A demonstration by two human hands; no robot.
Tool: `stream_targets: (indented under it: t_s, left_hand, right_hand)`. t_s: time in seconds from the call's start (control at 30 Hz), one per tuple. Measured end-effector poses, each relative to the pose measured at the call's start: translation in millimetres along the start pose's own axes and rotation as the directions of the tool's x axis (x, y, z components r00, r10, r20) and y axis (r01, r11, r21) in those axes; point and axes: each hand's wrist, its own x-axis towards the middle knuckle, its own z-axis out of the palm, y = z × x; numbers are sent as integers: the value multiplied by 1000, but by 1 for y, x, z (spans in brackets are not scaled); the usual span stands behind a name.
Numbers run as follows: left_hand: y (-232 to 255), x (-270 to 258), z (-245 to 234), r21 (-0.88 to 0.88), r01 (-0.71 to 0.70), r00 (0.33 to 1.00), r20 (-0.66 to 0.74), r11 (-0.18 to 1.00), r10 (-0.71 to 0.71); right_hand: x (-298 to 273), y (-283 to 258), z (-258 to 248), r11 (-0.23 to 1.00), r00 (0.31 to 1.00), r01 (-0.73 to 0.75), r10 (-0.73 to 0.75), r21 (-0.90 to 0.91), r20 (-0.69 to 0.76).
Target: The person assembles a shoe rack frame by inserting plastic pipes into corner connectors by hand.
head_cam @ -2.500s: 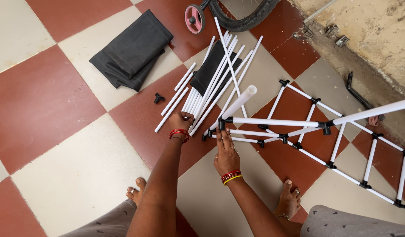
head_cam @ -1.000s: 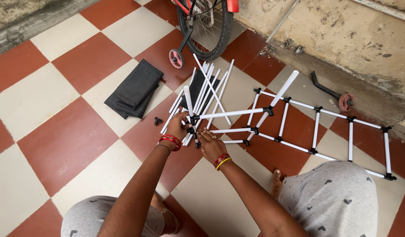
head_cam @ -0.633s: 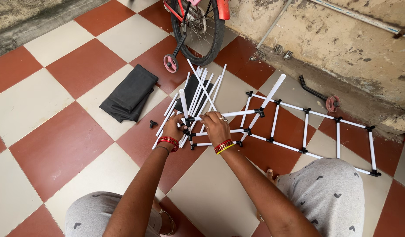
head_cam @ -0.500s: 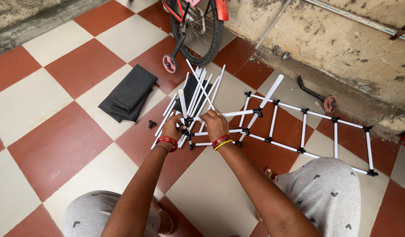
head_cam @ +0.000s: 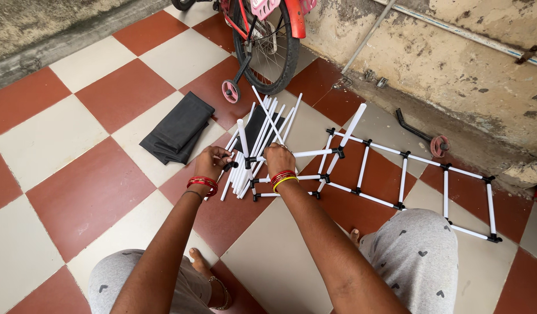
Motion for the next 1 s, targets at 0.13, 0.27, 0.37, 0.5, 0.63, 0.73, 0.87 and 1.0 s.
stream_targets:
  t_s: [0.13,0.27,0.37,0.5,0.63,0.73,0.87,1.0]
  left_hand:
    - [34,10,-23,13,-60,995,-77,998,61]
    - [77,19,-43,-214,-62,992,-125,975,36]
    - [103,27,-53,-152,-106,983,-165,983,80]
    - [128,34,-59,-209,-186,977,-140,960,159]
    - [145,36,-59,-140,-136,989,-79,981,126]
    - [153,34,-57,-183,-120,993,-43,976,114]
    - [158,34,-54,-67,-76,996,-48,995,73]
    - [160,36,-54,35,-97,994,-55,995,99]
  right_hand:
    - [-2,-2,1,999,1000,15,-15,-35,-3]
    - [-5,-2,-3,997,1000,20,-19,-76,12]
    - [-8,-5,-7,997,1000,16,-14,-79,22]
    - [-9,-7,-11,998,1000,18,-17,-63,6]
    - [-10,-6,-11,998,1000,31,-31,-61,6]
    - [-10,-4,-8,998,999,37,-37,-46,-8]
    - [-5,-3,-3,997,999,41,-39,-68,21]
    - [-3,-2,0,997,999,33,-31,-75,22]
